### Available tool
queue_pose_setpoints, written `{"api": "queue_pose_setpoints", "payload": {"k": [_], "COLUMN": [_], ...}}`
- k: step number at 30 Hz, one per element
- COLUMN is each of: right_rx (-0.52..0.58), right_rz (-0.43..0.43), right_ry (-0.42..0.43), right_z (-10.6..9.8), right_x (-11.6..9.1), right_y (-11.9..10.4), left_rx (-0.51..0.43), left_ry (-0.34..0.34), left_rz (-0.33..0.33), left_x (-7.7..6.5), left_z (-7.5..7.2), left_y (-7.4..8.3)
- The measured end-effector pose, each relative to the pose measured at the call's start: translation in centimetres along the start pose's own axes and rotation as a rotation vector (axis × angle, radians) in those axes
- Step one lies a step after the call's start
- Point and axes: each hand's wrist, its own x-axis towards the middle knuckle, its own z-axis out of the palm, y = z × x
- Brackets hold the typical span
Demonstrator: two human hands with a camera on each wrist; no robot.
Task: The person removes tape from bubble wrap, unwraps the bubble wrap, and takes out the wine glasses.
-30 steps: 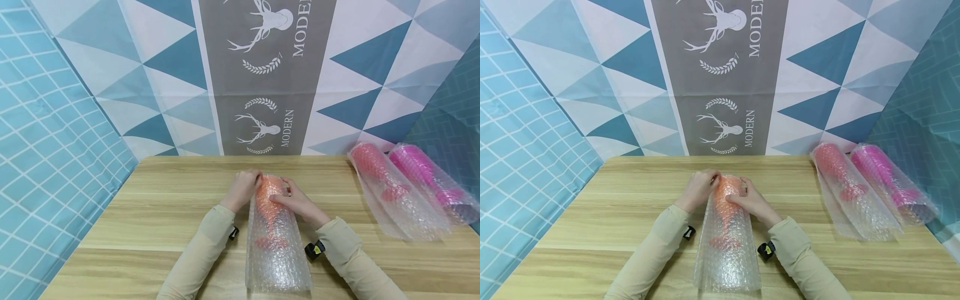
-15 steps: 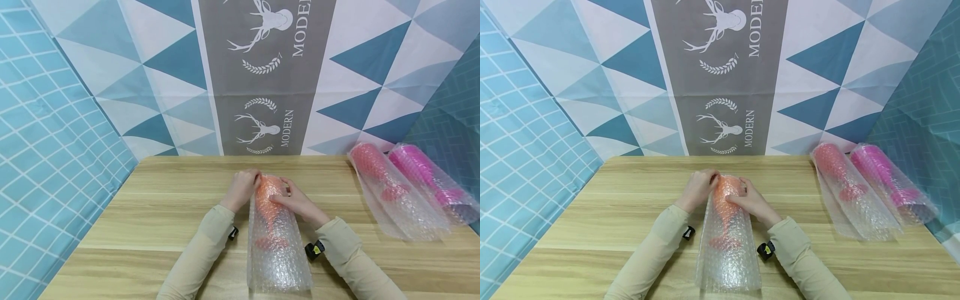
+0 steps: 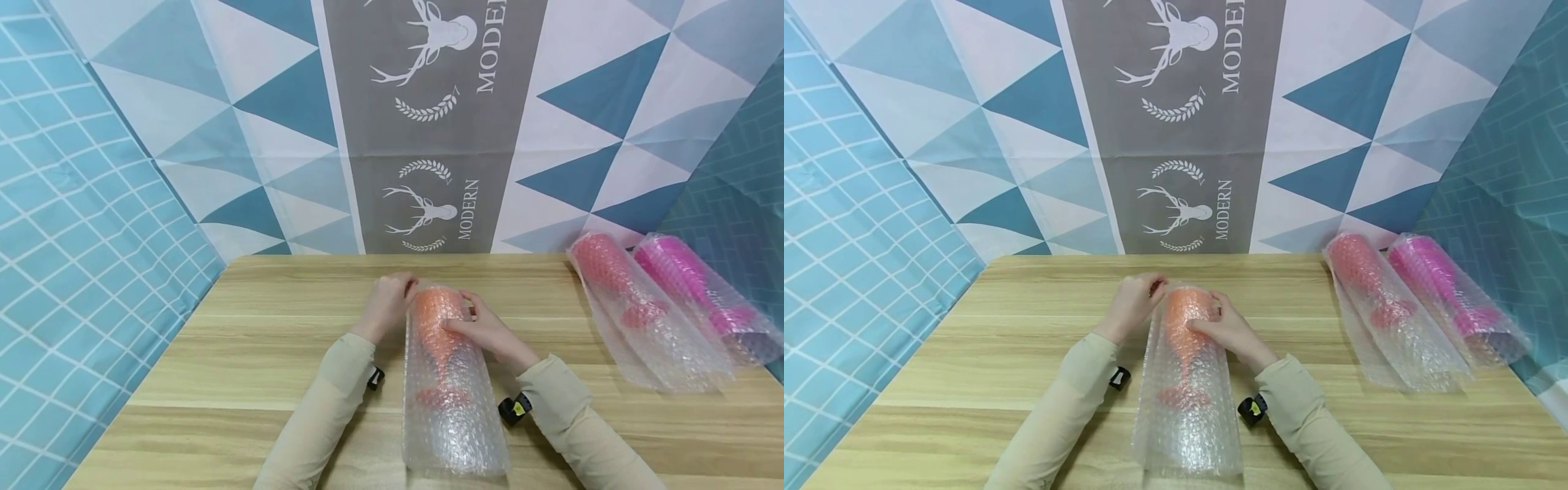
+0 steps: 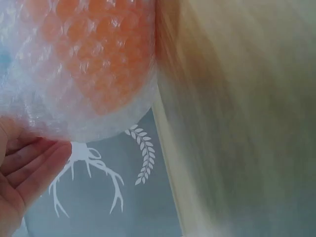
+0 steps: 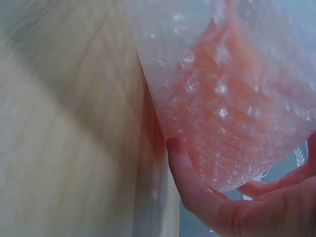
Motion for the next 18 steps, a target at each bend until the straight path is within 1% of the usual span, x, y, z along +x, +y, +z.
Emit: {"api": "queue_pose_setpoints", "payload": {"k": [3, 6, 13, 18], "right_rx": [0.006, 0.013, 0.009, 0.003], "right_rz": [-0.004, -0.005, -0.002, -0.006], "right_ry": [-0.011, -0.011, 0.001, 0.006], "right_z": [0.18, 0.10, 0.19, 0.26], "right_x": [-0.04, -0.04, -0.02, -0.06], "right_y": [-0.08, -0.03, -0.04, -0.05], "left_rx": [-0.013, -0.009, -0.022, -0.034], "left_ry": [-0.023, -0.020, -0.025, -0.030], "left_rz": [-0.007, -0.010, -0.045, -0.044], "left_x": [-0.13, -0.01, 0.04, 0.02], "left_z": [-0.19, 0.02, -0.30, -0.35], "left_y": [-0.18, -0.16, 0.00, -0.08]}}
